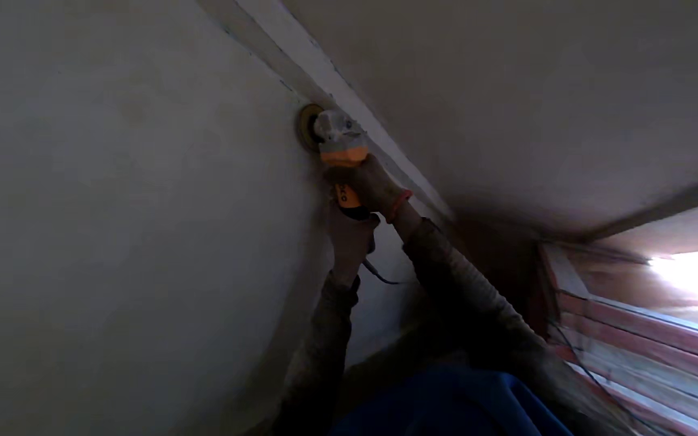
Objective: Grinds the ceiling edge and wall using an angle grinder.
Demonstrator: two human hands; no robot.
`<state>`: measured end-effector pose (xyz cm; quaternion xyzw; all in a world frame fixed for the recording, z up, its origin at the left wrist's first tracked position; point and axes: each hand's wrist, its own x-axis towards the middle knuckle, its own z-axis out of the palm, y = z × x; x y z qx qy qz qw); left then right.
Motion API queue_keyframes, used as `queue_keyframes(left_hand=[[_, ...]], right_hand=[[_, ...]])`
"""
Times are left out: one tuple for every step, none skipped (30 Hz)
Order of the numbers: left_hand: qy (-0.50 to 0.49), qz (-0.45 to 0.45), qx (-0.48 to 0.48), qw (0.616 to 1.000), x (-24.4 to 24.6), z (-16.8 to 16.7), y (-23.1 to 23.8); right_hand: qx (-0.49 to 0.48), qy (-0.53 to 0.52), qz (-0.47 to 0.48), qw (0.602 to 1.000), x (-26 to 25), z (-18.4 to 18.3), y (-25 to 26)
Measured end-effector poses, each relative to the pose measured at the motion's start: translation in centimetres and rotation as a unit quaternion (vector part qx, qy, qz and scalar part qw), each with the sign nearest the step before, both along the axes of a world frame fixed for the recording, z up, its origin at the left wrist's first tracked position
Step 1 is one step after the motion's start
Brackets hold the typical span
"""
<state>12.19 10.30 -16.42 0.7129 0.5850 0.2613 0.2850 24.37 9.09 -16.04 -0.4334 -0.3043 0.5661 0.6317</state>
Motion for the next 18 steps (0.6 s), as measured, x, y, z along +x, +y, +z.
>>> queue_keyframes(left_hand=[[0.017, 0.001, -0.019, 1.000, 0.0, -0.9, -0.1], [0.036, 0.000, -0.041, 0.999, 0.1, -2.1, -0.2], [0.056, -0.002, -0.064, 0.996, 0.1, -3.2, -0.4], [0.078, -0.005, -0.094, 0.992, 0.1, -4.3, -0.6], [0.096, -0.010, -0.119, 0.988, 0.1, -5.4, -0.7], [0.105, -0.015, -0.137, 0.985, -0.1, -6.6, -0.7], [0.108, -0.019, -0.145, 0.983, -0.2, -7.8, -0.6], [0.111, -0.024, -0.150, 0.982, -0.3, -8.6, -0.4], [0.113, -0.027, -0.152, 0.982, -0.3, -9.1, -0.3], [0.116, -0.028, -0.154, 0.981, -0.4, -9.2, -0.2], [0.119, -0.025, -0.153, 0.981, -0.4, -9.0, -0.3], [0.125, -0.016, -0.148, 0.981, -0.5, -8.5, -0.5], [0.125, -0.006, -0.135, 0.983, -0.7, -7.8, -0.7], [0.119, 0.007, -0.116, 0.986, -1.0, -7.0, -0.9], [0.103, 0.020, -0.090, 0.990, -1.4, -6.3, -1.2], [0.081, 0.031, -0.064, 0.994, -1.9, -5.6, -1.6], [0.051, 0.040, -0.034, 0.997, -2.6, -4.9, -2.3], [0.013, 0.051, -0.004, 0.999, -3.3, -4.4, -2.9]], right_hand=[[0.007, 0.017, 0.006, 1.000, 0.0, -1.6, 0.9], [0.008, 0.034, 0.008, 0.999, 0.0, -3.2, 1.6], [0.000, 0.049, 0.008, 0.999, 0.0, -4.8, 2.2], [-0.017, 0.067, 0.006, 0.998, -0.1, -6.3, 2.4], [-0.038, 0.086, 0.002, 0.996, -0.1, -7.8, 2.3], [-0.058, 0.100, -0.002, 0.993, -0.3, -9.1, 2.2], [-0.075, 0.114, -0.007, 0.991, -0.4, -10.2, 2.1], [-0.085, 0.127, -0.014, 0.988, -0.5, -11.0, 2.2], [-0.092, 0.136, -0.017, 0.986, -0.4, -11.4, 2.2], [-0.093, 0.142, -0.018, 0.985, -0.5, -11.5, 2.1], [-0.090, 0.141, -0.017, 0.986, -0.5, -11.3, 1.9], [-0.089, 0.135, -0.015, 0.987, -0.7, -10.7, 1.6], [-0.083, 0.127, -0.013, 0.988, -1.0, -9.8, 1.3], [-0.078, 0.106, -0.016, 0.991, -1.4, -8.8, 1.1], [-0.070, 0.072, -0.021, 0.995, -1.9, -7.7, 1.1], [-0.054, 0.028, -0.025, 0.998, -2.5, -6.5, 0.9], [-0.024, -0.014, -0.025, 0.999, -3.2, -5.1, 0.6], [0.014, -0.054, -0.021, 0.998, -3.9, -3.6, 0.2]])
